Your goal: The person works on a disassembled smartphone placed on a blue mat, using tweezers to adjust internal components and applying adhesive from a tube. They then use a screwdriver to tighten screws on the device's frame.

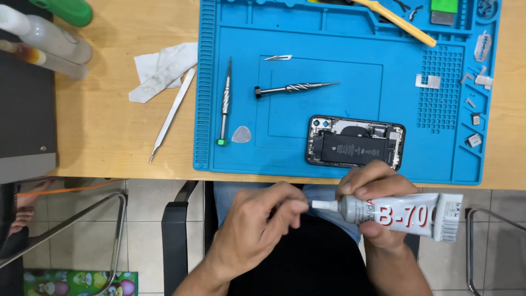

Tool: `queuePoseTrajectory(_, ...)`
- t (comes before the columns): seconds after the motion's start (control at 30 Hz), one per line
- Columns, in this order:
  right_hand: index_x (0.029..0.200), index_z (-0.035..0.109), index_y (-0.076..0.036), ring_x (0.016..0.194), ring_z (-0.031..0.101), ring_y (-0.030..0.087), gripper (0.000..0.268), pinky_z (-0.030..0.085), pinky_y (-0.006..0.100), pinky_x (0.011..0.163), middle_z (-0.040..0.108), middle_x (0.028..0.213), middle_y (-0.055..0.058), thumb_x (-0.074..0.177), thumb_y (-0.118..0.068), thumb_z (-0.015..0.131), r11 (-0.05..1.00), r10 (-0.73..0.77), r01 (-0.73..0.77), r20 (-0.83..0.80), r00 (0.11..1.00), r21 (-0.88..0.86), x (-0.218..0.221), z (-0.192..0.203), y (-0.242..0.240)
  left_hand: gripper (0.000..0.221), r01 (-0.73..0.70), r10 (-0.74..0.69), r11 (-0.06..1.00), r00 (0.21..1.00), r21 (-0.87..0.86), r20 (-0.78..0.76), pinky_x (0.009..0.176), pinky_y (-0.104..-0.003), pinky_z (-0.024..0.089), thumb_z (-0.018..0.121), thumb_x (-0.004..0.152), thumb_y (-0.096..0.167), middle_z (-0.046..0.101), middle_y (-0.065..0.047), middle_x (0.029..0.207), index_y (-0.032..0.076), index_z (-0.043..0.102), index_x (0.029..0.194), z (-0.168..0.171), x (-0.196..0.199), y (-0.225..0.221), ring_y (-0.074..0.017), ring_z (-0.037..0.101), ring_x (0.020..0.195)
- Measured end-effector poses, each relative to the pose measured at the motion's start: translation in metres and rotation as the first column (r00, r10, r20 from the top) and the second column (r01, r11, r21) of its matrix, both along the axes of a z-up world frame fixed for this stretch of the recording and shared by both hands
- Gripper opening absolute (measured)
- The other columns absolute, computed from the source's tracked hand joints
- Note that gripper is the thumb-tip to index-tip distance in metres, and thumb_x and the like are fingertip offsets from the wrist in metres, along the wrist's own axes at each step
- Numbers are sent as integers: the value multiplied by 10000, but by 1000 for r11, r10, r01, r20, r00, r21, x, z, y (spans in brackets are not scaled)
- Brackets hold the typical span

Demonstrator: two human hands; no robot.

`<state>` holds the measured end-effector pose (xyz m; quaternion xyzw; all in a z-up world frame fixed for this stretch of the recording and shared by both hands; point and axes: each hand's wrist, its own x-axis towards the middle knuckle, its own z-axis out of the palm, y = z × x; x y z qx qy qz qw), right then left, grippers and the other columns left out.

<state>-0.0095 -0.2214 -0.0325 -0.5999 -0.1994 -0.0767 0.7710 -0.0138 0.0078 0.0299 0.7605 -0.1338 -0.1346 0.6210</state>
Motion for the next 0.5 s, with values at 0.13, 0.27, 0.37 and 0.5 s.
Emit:
queuePoseTrajectory(0.13, 1115, 654, -135, 742, 648, 176, 323, 611, 291, 698, 633, 1011, 55, 981, -392, 798, 994, 57, -55, -15, 998, 99, 11, 5, 18, 120, -48, 66, 991, 987, -124, 147, 942, -349, 529, 579, 1049, 148, 643, -111, 1087, 43, 559, 1104, 5, 2, 7, -262, 673, 1032)
queuePoseTrajectory(0.27, 1134, 677, -171, 872, 685, 162, 303, 583, 314, 812, 669, 1041, 29, 950, -381, 796, 996, 92, -92, -10, 996, -1, 11, 7, 28, 276, 2, 1, 999, 998, -49, 62, 749, -349, 557, 513, 1057, 286, 704, -86, 967, 53, 601, 1178, -2, -2, 12, -230, 696, 847)
queuePoseTrajectory(0.37, 1144, 670, -185, 893, 678, 170, 307, 561, 328, 839, 675, 1051, 31, 955, -395, 791, 995, 104, -104, -25, 994, -7, 11, 6, 33, 188, -27, 42, 997, 976, -74, 214, 860, -371, 528, 603, 1045, 167, 666, -118, 1054, 27, 588, 1169, 0, -4, 18, -268, 669, 938)
queuePoseTrajectory(0.5, 1170, 677, -206, 973, 689, 181, 323, 565, 361, 921, 713, 1117, 22, 920, -370, 800, 981, 148, -151, -33, 988, -121, 12, 7, 36, 208, -48, 52, 998, 989, -33, 139, 630, -344, 485, 553, 1068, 177, 617, -40, 735, 37, 609, 924, -11, -9, 28, -189, 603, 633)
